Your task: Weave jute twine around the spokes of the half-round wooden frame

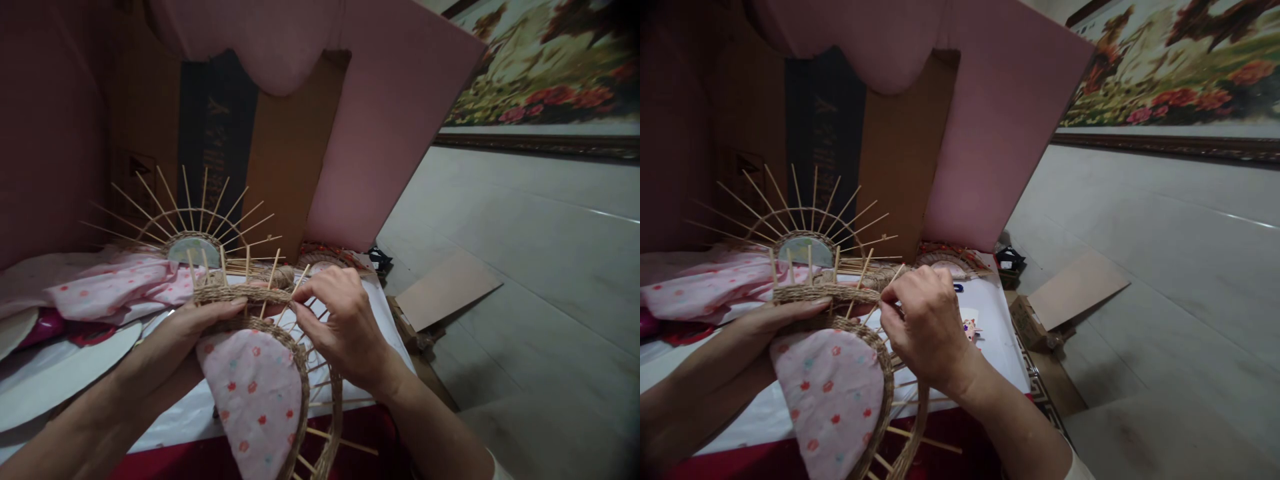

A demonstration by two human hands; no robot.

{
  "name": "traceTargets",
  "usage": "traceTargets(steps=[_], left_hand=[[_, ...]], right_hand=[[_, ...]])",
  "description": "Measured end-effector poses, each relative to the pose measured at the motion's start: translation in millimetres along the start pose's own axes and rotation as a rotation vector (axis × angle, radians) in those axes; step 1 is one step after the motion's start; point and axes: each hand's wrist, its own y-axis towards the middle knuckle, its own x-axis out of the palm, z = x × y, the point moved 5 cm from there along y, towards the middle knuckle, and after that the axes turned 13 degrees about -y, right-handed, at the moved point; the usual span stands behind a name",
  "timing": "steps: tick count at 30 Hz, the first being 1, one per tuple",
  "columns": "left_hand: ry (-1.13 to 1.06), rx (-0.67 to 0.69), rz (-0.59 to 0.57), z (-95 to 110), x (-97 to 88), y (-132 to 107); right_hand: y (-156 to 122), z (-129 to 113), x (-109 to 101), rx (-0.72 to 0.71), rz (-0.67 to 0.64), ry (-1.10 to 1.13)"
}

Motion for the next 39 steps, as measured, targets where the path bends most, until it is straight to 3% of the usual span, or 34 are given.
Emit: traceTargets(steps=[17, 31, 35, 39], left_hand=[[0.064, 0.028, -0.044, -0.5, -2.6, 1.1], [0.031, -0.029, -0.166, -2.0, -4.5, 12.3], [0.012, -0.107, -0.209, -6.0, -6.9, 15.9], [-0.034, -0.106, -0.126, -5.8, -9.6, 16.3]], right_hand=[[1.1, 2.0, 3.4, -0.003, 0.014, 0.049], [1.3, 2.3, 5.5, -0.005, -0.017, 0.027], [0.2, 1.8, 7.1, -0.017, -0.016, -0.012], [-0.8, 0.7, 9.4, -0.04, -0.04, -0.035]])
